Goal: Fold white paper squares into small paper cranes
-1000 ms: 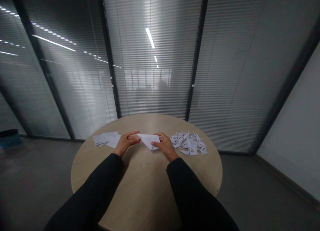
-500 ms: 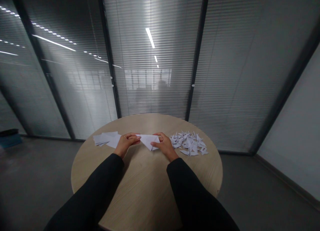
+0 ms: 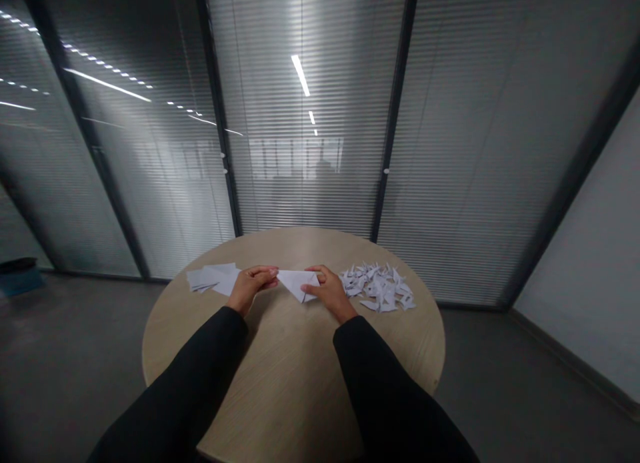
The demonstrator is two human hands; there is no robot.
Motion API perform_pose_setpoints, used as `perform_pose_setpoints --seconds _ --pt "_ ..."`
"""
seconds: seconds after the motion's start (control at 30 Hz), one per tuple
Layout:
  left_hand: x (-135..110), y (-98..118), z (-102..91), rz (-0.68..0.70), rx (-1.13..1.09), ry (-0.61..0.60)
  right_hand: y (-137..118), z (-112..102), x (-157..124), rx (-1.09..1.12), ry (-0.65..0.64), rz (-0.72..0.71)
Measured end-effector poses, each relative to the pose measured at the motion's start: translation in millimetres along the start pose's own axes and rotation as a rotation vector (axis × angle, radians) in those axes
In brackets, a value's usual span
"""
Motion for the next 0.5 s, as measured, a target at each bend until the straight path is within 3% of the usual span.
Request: perform_pose_setpoints --seconds 0.5 --pt "-1.7 6.1 -1.6 0.06 0.036 -0.013 -0.1 1.0 -0.1 -0.016 -0.02 0.003"
Point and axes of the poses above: each hand's wrist, its own x-axis towards the middle knuckle, its own z-axis out of the palm, y = z × x, the point moved 5 cm from there along x, towards the middle knuckle, and after that the axes turned 5 degrees about y, right-handed, at the moved point
